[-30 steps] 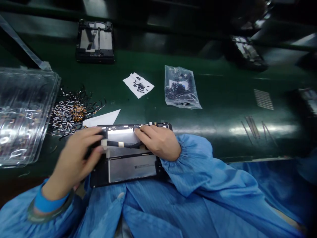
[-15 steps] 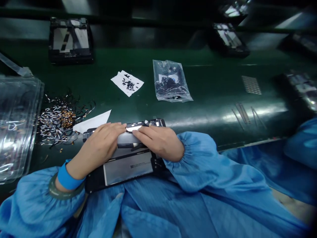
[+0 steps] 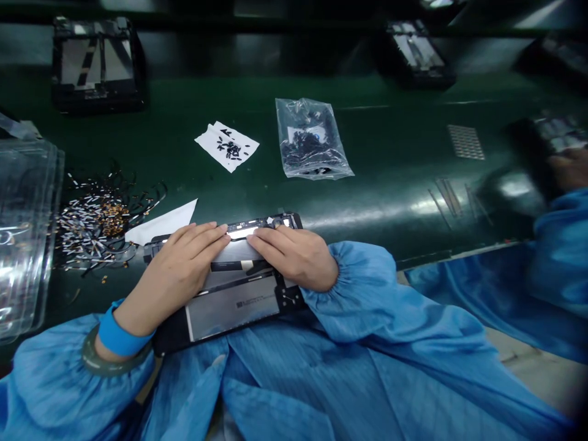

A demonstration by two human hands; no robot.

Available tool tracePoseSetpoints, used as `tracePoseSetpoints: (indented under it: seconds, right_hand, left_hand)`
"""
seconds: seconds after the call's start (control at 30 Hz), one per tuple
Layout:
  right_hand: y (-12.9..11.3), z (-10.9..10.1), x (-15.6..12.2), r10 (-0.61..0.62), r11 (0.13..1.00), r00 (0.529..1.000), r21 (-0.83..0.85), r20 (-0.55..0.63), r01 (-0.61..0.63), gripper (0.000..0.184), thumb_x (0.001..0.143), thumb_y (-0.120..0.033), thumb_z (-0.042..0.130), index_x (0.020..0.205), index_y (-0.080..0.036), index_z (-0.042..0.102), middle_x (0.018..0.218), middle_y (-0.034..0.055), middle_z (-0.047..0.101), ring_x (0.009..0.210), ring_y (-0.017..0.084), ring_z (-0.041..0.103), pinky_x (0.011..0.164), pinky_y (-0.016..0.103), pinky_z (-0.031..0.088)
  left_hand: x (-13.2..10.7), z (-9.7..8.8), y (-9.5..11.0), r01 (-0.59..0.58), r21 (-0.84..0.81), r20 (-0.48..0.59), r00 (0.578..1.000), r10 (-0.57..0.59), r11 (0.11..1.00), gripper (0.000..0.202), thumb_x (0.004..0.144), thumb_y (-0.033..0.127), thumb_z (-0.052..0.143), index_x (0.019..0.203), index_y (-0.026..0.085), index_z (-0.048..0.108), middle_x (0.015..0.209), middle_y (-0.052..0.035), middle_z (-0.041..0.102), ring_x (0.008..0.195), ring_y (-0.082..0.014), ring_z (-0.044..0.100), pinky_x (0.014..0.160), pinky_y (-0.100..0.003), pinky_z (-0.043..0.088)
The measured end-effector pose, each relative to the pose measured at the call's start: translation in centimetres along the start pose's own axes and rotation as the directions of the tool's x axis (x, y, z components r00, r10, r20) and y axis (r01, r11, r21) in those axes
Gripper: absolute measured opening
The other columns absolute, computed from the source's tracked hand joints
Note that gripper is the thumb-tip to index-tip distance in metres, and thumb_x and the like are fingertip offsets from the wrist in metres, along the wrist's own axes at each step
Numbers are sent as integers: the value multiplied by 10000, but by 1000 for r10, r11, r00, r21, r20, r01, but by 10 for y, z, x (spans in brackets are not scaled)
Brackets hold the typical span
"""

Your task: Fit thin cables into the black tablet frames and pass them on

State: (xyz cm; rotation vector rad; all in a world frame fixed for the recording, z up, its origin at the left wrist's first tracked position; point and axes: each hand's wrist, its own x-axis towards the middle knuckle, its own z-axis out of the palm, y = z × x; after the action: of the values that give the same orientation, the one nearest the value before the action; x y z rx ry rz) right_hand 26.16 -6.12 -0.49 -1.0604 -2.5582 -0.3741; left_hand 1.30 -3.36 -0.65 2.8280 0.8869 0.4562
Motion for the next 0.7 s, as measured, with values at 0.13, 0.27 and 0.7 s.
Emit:
tracePoseSetpoints:
  seconds: [0.13, 0.27, 0.7]
  right_hand:
    - [0, 1, 0, -12, 1000, 999, -21, -33, 12, 287, 981, -117, 413, 1066, -122, 687, 1036, 59, 745, 768, 146, 598, 595, 293, 415]
    - [0, 1, -1, 4, 1000, 1000, -5, 16, -4, 307, 997, -135, 385, 1098, -143, 674, 1069, 60, 737, 791, 143, 599, 615, 293, 417]
    - [-1, -2, 2, -2, 1000, 1000, -13, -9, 2, 263, 982, -126, 443, 1058, -125, 694, 1025, 39, 751, 748, 137, 594, 585, 289, 430]
  left_hand:
    - [0, 0, 1, 19, -8, 21, 1000, -19, 1000, 421, 920, 59, 385, 1286, 160, 567, 1365, -125, 590, 1305, -277, 513, 1063, -503, 446]
    - [0, -1, 1, 40, -22, 32, 999, -39, 999, 432, 928, 77, 379, 1299, 193, 566, 1379, -101, 587, 1317, -268, 509, 1067, -503, 445]
    - [-4, 0, -1, 11, -38, 32, 999, -10, 999, 470, 927, 80, 431, 1375, 213, 485, 1424, -91, 549, 1336, -283, 490, 1067, -516, 432]
